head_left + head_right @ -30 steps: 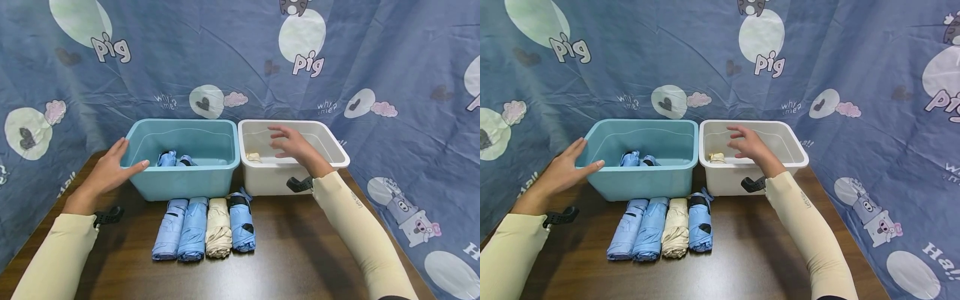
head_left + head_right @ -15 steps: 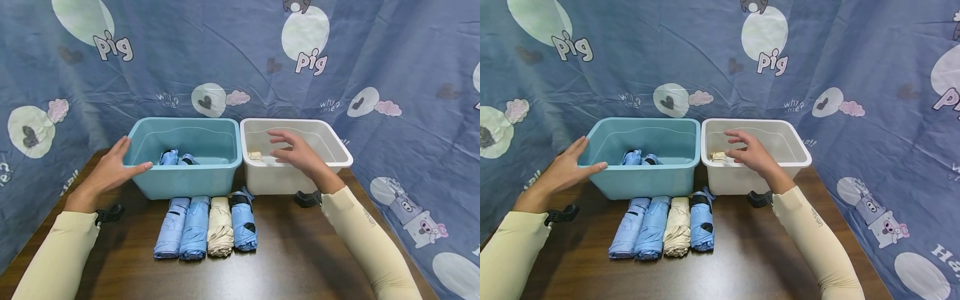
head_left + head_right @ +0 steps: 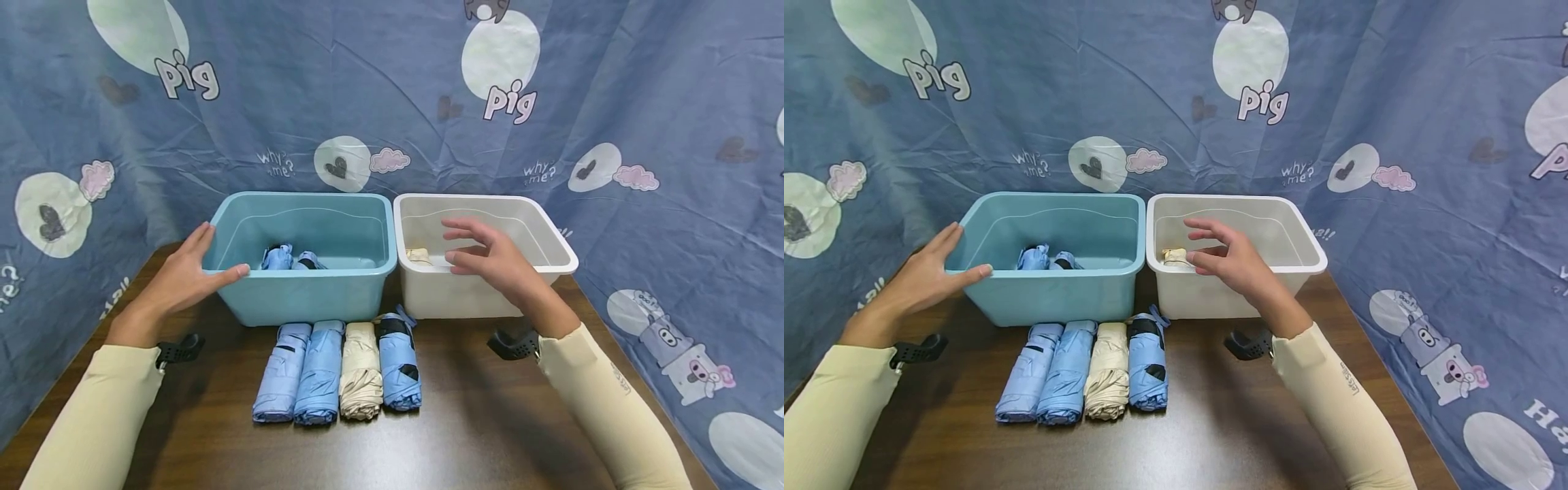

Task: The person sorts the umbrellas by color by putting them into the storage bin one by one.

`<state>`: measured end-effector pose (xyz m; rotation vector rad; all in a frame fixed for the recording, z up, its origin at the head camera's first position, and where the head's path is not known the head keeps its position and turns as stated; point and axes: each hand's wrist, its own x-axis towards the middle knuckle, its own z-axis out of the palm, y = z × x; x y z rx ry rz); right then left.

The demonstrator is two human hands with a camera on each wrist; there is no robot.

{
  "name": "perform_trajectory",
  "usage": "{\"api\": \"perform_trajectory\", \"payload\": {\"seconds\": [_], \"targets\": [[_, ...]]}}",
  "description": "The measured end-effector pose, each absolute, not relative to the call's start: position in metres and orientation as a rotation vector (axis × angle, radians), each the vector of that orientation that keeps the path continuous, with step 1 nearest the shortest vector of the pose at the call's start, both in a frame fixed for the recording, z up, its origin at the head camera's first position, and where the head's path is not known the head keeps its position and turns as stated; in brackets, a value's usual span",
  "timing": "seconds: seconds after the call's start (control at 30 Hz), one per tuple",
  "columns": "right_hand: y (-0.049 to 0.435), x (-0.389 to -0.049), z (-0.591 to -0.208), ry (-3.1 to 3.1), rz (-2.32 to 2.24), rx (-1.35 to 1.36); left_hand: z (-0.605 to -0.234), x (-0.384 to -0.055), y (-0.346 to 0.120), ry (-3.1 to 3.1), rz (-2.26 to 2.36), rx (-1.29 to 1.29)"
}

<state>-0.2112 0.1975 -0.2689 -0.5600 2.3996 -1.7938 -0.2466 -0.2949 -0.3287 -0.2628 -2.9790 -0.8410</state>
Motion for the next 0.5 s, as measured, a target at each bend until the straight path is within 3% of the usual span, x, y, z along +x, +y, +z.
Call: {"api": "perform_trajectory", "payload": {"seconds": [0.5], "targets": [[0.178, -0.182, -0.315, 2.387, -1.668, -0.651, -0.331, -0.247, -0.295, -2.916, -0.8, -0.355]]}}
